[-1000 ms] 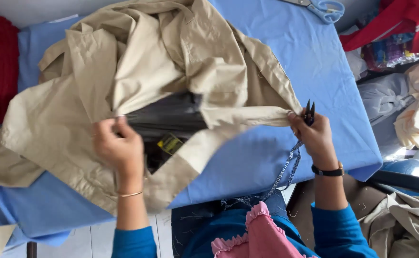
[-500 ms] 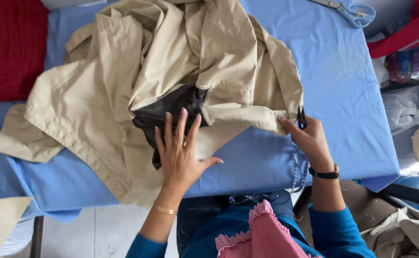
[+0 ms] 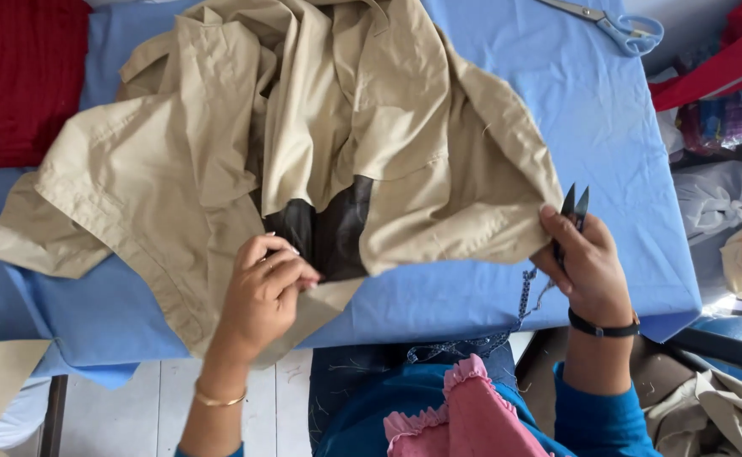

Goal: The person uses a seam ripper to cut and remove loose threads from a beige jacket laid out on a blue table. They work along the seams and edges of the garment, carefully picking at the fabric to clean up the stitching.

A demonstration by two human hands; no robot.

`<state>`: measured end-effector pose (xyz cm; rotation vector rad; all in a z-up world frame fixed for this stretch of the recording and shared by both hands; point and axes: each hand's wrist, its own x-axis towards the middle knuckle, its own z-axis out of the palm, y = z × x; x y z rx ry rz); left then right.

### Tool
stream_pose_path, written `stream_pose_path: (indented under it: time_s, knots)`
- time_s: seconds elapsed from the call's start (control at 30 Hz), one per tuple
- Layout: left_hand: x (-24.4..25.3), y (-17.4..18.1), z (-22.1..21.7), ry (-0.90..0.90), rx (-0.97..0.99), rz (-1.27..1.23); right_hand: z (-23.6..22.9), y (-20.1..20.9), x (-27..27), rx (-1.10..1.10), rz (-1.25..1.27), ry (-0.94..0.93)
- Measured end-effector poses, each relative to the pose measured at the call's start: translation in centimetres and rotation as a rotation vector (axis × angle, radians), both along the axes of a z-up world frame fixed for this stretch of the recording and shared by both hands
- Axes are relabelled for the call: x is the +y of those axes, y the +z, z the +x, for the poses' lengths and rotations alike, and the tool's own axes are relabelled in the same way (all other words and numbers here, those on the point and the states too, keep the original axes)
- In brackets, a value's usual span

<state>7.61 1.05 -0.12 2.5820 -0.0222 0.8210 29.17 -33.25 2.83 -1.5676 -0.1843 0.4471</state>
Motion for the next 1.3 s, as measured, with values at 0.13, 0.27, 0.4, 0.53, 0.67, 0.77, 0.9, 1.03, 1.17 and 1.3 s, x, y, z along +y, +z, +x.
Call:
stream_pose_path:
  time_s: [0.13,0.27,0.4,0.53,0.67,0.77,0.9,1.03,1.17,1.3]
  knots:
    - [-1.3,1.1,-0.2,-0.047,0.469,-0.153,-1.8,-2.3,-0.1,0.058,-0.267,0.018]
    - [-2.5,0.9,1.1,0.092,0.747,-0.113,-1.8,-6.4,-1.4,-0.013,-0.179,0.195]
    - [-3.8,1.4,5.0,0.12,0.402,-0.106,-2.0,-8.6,-1.9,-0.081,-0.079,0.258]
    - [-4.2,-0.1,8.0,0.05,0.595,0.018,-3.6,-4.2,2.2,-0.005,-0.176,0.2]
    - [-4.4,-4.9,7.8,0.198,0.703,0.275,-4.1,-8.8,2.4,0.055,-0.345,0.112]
    - [-4.3,-3.6,8.0,0.186,0.674,0.068,-6.5,-4.5,2.2,0.252,-0.323,0.131]
    - [-5.0,-5.3,6.7,0.213,0.288,0.065,-9.3,-2.3,0.4,0.24,-0.547,0.291]
    - [-6.0,-5.4,6.3,0.205,-0.015,0.088,-10.7,-4.1,-1.2,0.237,-0.553,0.116]
    - [-6.6,-4.9,6.3,0.197,-0.097,0.242,-11.1,-6.4,-3.9,-0.377,-0.675,-0.296]
    - [-6.2,-6.0,6.8,0.139,-0.142,0.157,-9.8,-2.1,-0.1,-0.796,-0.443,-0.183]
